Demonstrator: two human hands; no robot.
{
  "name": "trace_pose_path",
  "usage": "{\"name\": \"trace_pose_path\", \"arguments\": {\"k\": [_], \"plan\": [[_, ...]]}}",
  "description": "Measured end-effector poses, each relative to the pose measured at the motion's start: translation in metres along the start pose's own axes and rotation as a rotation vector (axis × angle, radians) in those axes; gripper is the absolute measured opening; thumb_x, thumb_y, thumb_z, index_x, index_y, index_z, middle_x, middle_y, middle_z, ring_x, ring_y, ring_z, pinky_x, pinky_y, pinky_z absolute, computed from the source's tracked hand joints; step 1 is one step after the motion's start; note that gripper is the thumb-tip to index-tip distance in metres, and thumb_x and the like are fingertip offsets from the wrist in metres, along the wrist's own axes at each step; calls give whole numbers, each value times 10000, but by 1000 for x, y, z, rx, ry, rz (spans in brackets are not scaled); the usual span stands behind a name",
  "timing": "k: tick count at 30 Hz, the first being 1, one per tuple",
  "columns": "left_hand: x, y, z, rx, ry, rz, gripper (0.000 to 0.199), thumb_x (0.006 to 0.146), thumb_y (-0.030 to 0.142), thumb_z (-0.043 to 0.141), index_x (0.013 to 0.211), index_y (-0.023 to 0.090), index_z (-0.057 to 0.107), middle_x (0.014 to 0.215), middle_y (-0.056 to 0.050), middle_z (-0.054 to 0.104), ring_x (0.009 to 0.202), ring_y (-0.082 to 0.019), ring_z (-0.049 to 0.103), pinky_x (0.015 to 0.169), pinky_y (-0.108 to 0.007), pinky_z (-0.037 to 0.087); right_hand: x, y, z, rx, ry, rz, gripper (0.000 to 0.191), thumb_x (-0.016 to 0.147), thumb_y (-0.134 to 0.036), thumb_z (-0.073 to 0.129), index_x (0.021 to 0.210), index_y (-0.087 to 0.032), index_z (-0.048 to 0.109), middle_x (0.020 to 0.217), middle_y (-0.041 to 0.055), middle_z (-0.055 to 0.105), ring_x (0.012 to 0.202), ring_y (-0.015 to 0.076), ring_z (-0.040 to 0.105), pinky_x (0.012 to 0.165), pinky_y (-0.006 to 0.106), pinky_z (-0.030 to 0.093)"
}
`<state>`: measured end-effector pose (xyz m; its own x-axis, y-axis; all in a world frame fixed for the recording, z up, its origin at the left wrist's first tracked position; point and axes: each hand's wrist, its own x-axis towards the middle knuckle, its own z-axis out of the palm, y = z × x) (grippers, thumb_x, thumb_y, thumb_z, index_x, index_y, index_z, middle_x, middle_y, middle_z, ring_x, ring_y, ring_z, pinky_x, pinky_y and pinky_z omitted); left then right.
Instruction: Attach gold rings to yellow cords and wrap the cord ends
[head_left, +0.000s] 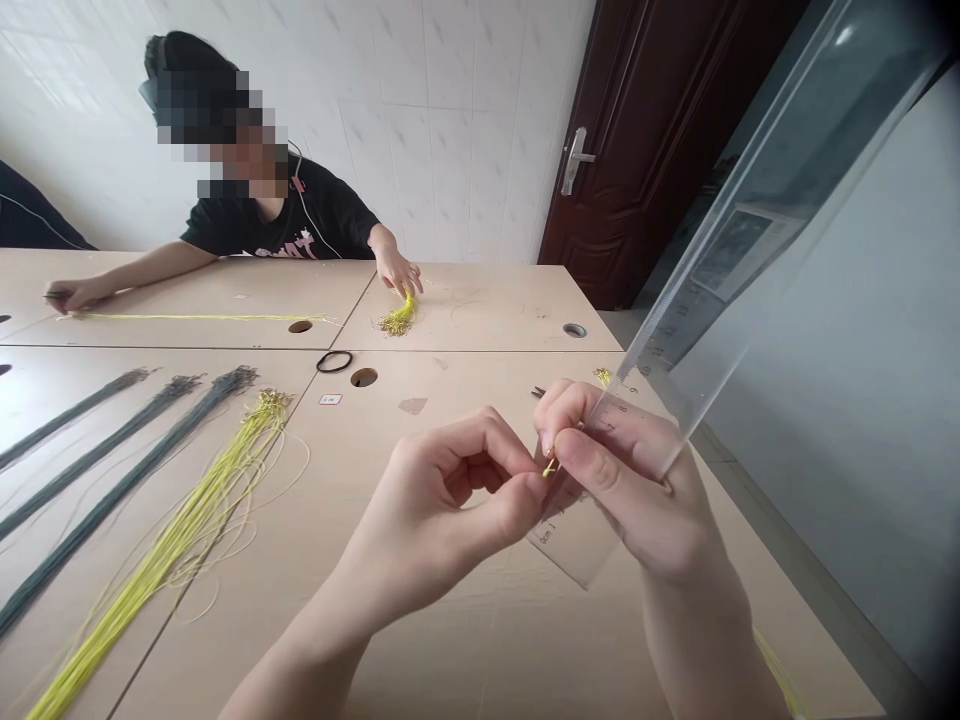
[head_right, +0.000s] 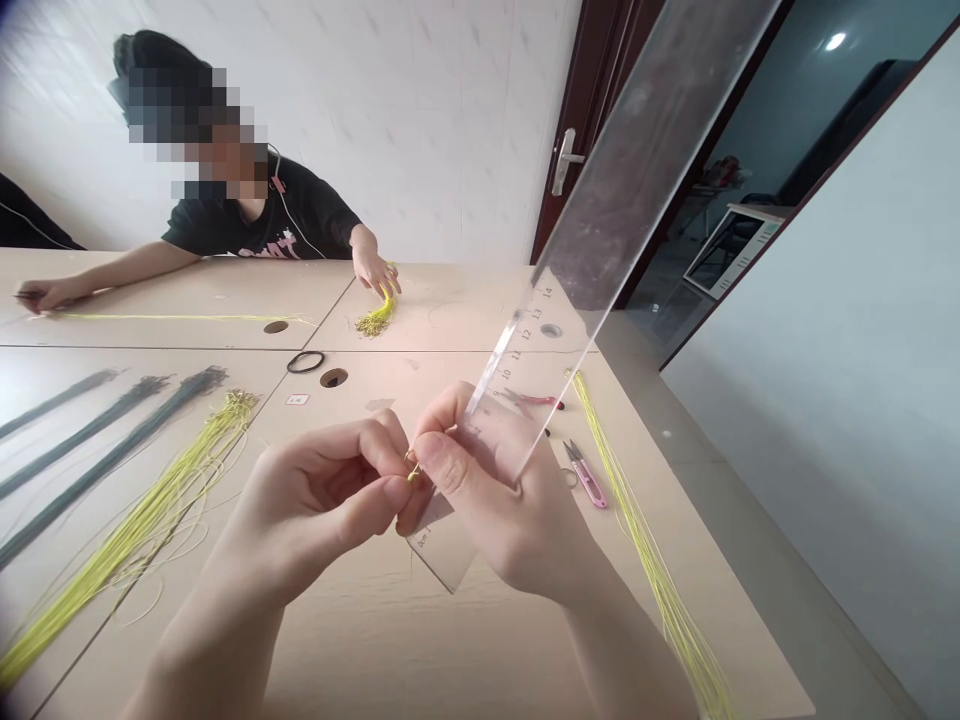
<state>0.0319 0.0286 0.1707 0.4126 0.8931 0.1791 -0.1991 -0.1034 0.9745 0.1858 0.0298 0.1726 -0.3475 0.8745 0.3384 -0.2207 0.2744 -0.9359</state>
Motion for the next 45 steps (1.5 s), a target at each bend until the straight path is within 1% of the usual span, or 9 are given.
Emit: {"name": "trace_pose_path", "arguments": {"k": [4, 9, 15, 19, 25, 34, 38, 42, 45], "plan": [[0, 1, 1, -1, 14, 8, 155, 805, 151, 581, 652, 151, 558, 640, 7, 530, 611, -107, 496, 569, -229, 426, 0, 0, -1, -4, 8, -44, 138, 921, -247, 464, 847, -186, 564, 626, 1, 601, 573, 125, 617, 522, 261, 548], [2, 1, 2, 27, 172, 117, 181, 779, 83, 570, 612, 153, 572, 611, 33, 528, 543, -61, 465, 497, -167, 386, -2, -6, -4, 58, 25, 7, 113, 923, -257, 475, 881, -189, 555, 654, 6, 632, 621, 141, 661, 536, 267, 566], [2, -1, 2, 81, 160, 128, 147, 799, 127, 582, 657, 164, 583, 652, 25, 530, 592, -90, 515, 525, -208, 438, -4, -4, 4, -121, 85, -38, 77, 904, -211, 502, 909, -185, 574, 690, -6, 596, 612, 100, 606, 552, 221, 540], [1, -4, 4, 242, 212, 180, 122, 800, 132, 589, 683, 170, 586, 685, 1, 550, 640, -132, 555, 550, -262, 462, -3, 0, 7, -203, 121, -90, 96, 897, -220, 505, 827, -179, 555, 702, -9, 513, 592, 89, 534, 509, 210, 503], [0, -8, 5, 415, 263, 286, 112, 793, 102, 576, 702, 169, 581, 679, -12, 560, 646, -138, 533, 552, -279, 443, -4, -2, 8, -281, 153, -57, 164, 898, -213, 485, 736, -180, 481, 705, -5, 455, 609, 105, 481, 491, 238, 453], [2, -7, 7, 342, 262, 228, 191, 743, 44, 563, 620, 174, 495, 630, 39, 469, 599, -87, 459, 517, -214, 374, -6, 6, 8, -565, 179, -140, 141, 908, -244, 471, 779, -190, 485, 667, -31, 412, 498, 68, 348, 431, 251, 258], [4, -6, 6, 297, 248, 162, 180, 746, 57, 566, 619, 168, 505, 617, 39, 472, 583, -87, 449, 510, -214, 371, -6, 5, 7, -594, 165, -134, 147, 918, -243, 453, 781, -189, 465, 649, -38, 403, 499, 66, 340, 461, 249, 274], [6, -4, 4, 271, 220, 99, 141, 762, 85, 569, 640, 154, 556, 625, 25, 507, 587, -90, 480, 515, -207, 388, -5, 4, 7, -682, 187, -188, 150, 911, -219, 452, 766, -185, 466, 671, -30, 410, 544, 79, 367, 509, 260, 304], [6, -2, 2, 265, 199, 86, 130, 768, 90, 572, 652, 149, 576, 635, 23, 522, 590, -84, 486, 517, -193, 393, -4, 5, 7, -702, 201, -211, 147, 904, -211, 459, 759, -185, 473, 682, -21, 420, 557, 88, 377, 494, 262, 301]]}}
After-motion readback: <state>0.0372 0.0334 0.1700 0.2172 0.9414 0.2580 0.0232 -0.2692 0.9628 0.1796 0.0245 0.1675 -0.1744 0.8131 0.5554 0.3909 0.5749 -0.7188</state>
